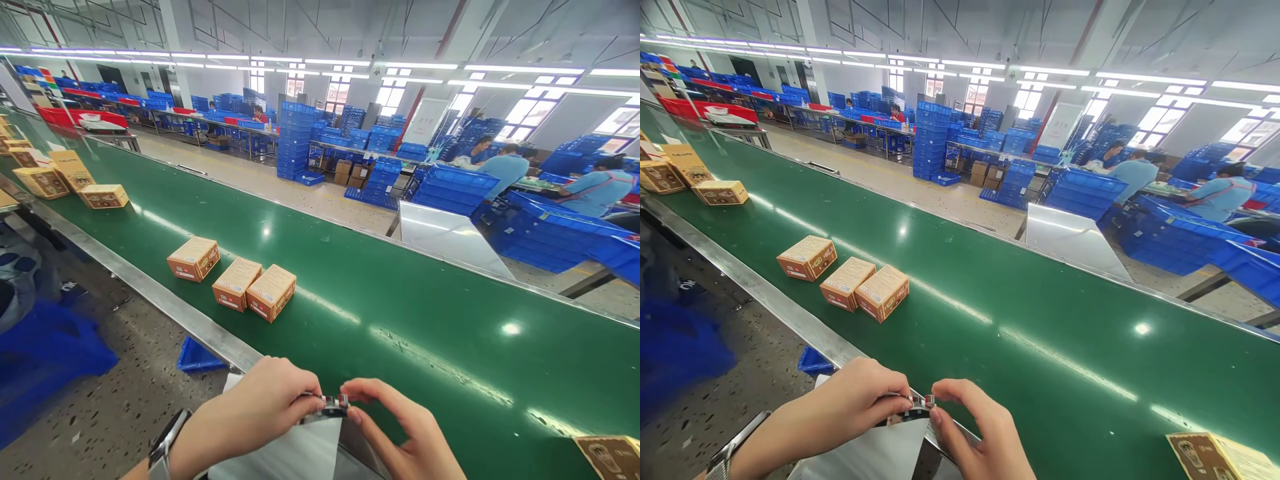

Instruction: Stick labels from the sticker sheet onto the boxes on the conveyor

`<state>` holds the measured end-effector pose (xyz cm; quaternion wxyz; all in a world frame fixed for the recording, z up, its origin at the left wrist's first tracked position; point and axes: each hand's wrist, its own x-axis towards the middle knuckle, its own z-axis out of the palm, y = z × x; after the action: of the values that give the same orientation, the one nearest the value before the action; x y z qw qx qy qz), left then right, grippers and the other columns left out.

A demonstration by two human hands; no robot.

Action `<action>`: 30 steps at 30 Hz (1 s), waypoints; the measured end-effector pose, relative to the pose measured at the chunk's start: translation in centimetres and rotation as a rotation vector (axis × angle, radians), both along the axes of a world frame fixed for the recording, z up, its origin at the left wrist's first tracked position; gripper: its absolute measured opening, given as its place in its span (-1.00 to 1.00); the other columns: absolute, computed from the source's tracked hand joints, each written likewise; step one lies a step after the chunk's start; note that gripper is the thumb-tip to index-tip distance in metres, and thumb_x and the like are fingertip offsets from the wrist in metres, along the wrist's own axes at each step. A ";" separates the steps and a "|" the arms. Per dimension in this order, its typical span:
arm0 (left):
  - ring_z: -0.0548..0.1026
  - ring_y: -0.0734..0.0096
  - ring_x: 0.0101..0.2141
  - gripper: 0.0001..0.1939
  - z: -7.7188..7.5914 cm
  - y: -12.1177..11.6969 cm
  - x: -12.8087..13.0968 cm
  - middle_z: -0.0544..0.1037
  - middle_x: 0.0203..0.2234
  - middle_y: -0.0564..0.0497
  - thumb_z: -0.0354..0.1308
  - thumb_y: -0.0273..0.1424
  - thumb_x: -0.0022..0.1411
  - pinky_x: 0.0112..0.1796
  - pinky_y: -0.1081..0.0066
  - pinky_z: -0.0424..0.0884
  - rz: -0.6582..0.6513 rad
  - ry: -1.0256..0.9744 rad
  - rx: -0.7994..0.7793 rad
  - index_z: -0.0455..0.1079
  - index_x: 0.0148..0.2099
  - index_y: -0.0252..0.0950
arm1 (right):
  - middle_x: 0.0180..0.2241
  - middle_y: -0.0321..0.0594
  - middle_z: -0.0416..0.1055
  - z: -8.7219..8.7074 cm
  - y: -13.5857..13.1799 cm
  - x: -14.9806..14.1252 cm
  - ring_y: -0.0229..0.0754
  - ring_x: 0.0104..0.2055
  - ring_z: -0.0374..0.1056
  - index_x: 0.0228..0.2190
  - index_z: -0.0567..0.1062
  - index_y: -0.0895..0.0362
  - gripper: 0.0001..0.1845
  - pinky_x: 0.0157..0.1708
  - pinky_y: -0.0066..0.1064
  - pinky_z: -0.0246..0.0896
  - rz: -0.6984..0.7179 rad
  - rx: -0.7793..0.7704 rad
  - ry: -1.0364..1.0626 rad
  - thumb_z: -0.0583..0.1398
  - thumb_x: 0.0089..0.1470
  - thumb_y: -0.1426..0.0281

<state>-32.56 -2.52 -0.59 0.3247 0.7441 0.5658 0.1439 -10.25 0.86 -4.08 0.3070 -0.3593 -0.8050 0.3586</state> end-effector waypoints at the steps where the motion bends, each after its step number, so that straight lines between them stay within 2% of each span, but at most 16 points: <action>1: 0.39 0.52 -0.55 -0.80 -0.2 0.0 0.0 0.55 -0.58 0.13 0.15 -0.42 0.33 -0.50 0.55 0.09 -0.008 0.008 0.010 0.58 -0.31 -0.23 | -0.21 -0.24 0.61 0.2 0.2 0.3 -0.18 -0.20 0.55 -0.17 0.56 0.00 -0.83 -0.19 -0.51 0.44 0.016 0.087 -0.030 0.21 0.22 0.31; 3: 0.40 0.51 -0.54 -0.81 -0.5 -0.1 0.2 0.56 -0.57 0.13 0.15 -0.41 0.33 -0.49 0.54 0.09 -0.024 0.012 0.030 0.58 -0.30 -0.22 | -0.15 -0.22 0.59 0.6 0.6 0.7 -0.17 -0.14 0.54 -0.14 0.53 -0.01 -0.83 -0.15 -0.48 0.46 0.059 0.259 -0.099 0.20 0.22 0.38; 6: 0.42 0.49 -0.53 -0.80 -0.8 -0.2 0.5 0.57 -0.57 0.12 0.15 -0.41 0.33 -0.50 0.53 0.08 -0.029 0.025 0.041 0.57 -0.32 -0.22 | -0.14 -0.19 0.58 0.7 1.0 0.5 -0.13 -0.10 0.52 -0.21 0.51 0.01 -0.87 -0.12 -0.40 0.47 0.094 0.446 -0.190 0.18 0.22 0.44; 9: 0.44 0.48 -0.53 -0.76 -0.8 -0.2 0.5 0.57 -0.57 0.11 0.13 -0.42 0.34 -0.51 0.52 0.08 -0.008 0.040 0.020 0.57 -0.35 -0.23 | -0.16 -0.18 0.58 0.4 1.0 0.2 -0.09 -0.06 0.51 -0.28 0.48 0.03 -0.85 -0.09 -0.37 0.46 0.121 0.548 -0.201 0.16 0.21 0.52; 11: 0.45 0.47 -0.53 -0.77 -0.9 -0.2 0.3 0.58 -0.56 0.10 0.13 -0.42 0.34 -0.50 0.52 0.09 0.027 0.029 -0.013 0.57 -0.35 -0.22 | -0.17 -0.21 0.58 0.3 1.0 0.4 -0.10 -0.05 0.51 -0.29 0.48 0.03 -0.82 -0.05 -0.38 0.44 0.168 0.543 -0.161 0.15 0.19 0.55; 14: 0.48 0.43 -0.49 -0.80 -1.2 -0.5 -0.3 0.60 -0.52 0.08 0.16 -0.40 0.32 -0.48 0.50 0.14 0.097 0.014 -0.039 0.59 -0.32 -0.22 | -0.17 -0.22 0.59 0.1 1.9 0.9 -0.11 -0.04 0.52 -0.32 0.50 0.01 -0.85 -0.05 -0.40 0.43 0.185 0.320 -0.092 0.16 0.21 0.49; 16: 0.52 0.38 -0.42 -0.85 -1.6 -0.8 -0.8 0.62 -0.48 0.07 0.20 -0.42 0.28 -0.43 0.49 0.23 0.081 -0.009 -0.022 0.59 -0.32 -0.21 | -0.14 -0.16 0.58 -0.4 3.6 0.6 -0.06 -0.05 0.52 -0.31 0.51 0.02 -0.87 -0.08 -0.33 0.46 0.053 0.093 -0.029 0.16 0.24 0.32; 18: 0.55 0.36 -0.30 -0.91 -2.4 -1.2 -1.3 0.63 -0.41 0.06 0.27 -0.47 0.21 -0.32 0.50 0.34 -0.005 -0.102 0.015 0.59 -0.32 -0.22 | -0.08 -0.07 0.56 -1.3 6.2 -0.9 0.02 -0.04 0.50 -0.18 0.51 0.03 -0.70 -0.07 -0.19 0.45 -0.146 -0.089 0.066 0.17 0.20 0.12; 19: 0.56 0.36 -0.23 -0.92 -2.9 -1.4 -1.4 0.65 -0.35 0.05 0.30 -0.50 0.19 -0.24 0.51 0.38 -0.065 -0.168 0.038 0.59 -0.33 -0.23 | -0.05 -0.03 0.54 -1.8 7.6 -2.1 0.05 0.00 0.47 -0.09 0.48 0.04 -0.57 -0.01 -0.10 0.41 -0.241 -0.128 0.136 0.18 0.14 0.03; 21: 0.54 0.34 -0.05 -0.91 -4.1 -1.7 -1.8 0.65 -0.15 0.03 0.32 -0.54 0.17 -0.05 0.49 0.40 -0.172 -0.281 0.094 0.58 -0.32 -0.24 | 0.00 0.03 0.50 -2.8 10.4 -4.8 0.11 0.09 0.40 0.06 0.39 0.06 -0.33 0.06 0.02 0.32 -0.280 -0.188 0.210 0.24 0.00 -0.04; 23: 0.41 0.22 0.16 -0.93 -5.2 -1.8 -2.1 0.55 0.08 0.02 0.31 -0.50 0.19 0.13 0.35 0.34 -0.240 -0.293 0.163 0.58 -0.31 -0.22 | 0.04 -0.01 0.47 -3.3 12.7 -7.1 0.10 0.14 0.36 0.18 0.28 0.04 -0.11 0.14 0.05 0.21 -0.215 -0.247 0.188 0.35 -0.15 0.00; 25: 0.23 0.11 0.29 -0.94 -5.9 -1.9 -2.5 0.39 0.24 0.03 0.29 -0.45 0.23 0.24 0.15 0.22 -0.256 -0.230 0.246 0.58 -0.29 -0.20 | 0.06 -0.04 0.45 -3.3 14.2 -8.3 0.03 0.11 0.38 0.26 0.18 0.05 0.05 0.18 0.00 0.16 -0.059 -0.341 0.166 0.41 -0.23 0.09; 27: 0.11 0.03 0.34 -0.93 -5.8 -2.0 -2.8 0.24 0.33 0.02 0.27 -0.43 0.24 0.28 0.01 0.11 -0.215 -0.153 0.336 0.57 -0.31 -0.21 | 0.06 -0.06 0.45 -2.7 14.9 -8.2 -0.04 0.05 0.43 0.29 0.12 0.09 0.14 0.17 -0.06 0.17 0.115 -0.445 0.164 0.45 -0.26 0.18; 30: 0.01 -0.04 0.36 -0.92 -5.2 -2.0 -2.9 0.10 0.38 0.01 0.27 -0.48 0.21 0.30 -0.08 0.03 -0.142 -0.066 0.434 0.54 -0.35 -0.25 | 0.03 -0.11 0.48 -1.5 15.1 -6.7 -0.09 0.01 0.45 0.30 0.12 0.09 0.16 0.15 -0.09 0.20 0.309 -0.561 0.138 0.47 -0.29 0.28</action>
<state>-35.45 -4.54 -5.81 0.1848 0.8295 0.4567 0.2633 -16.97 15.99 -5.54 0.1917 -0.2781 -0.6973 0.6322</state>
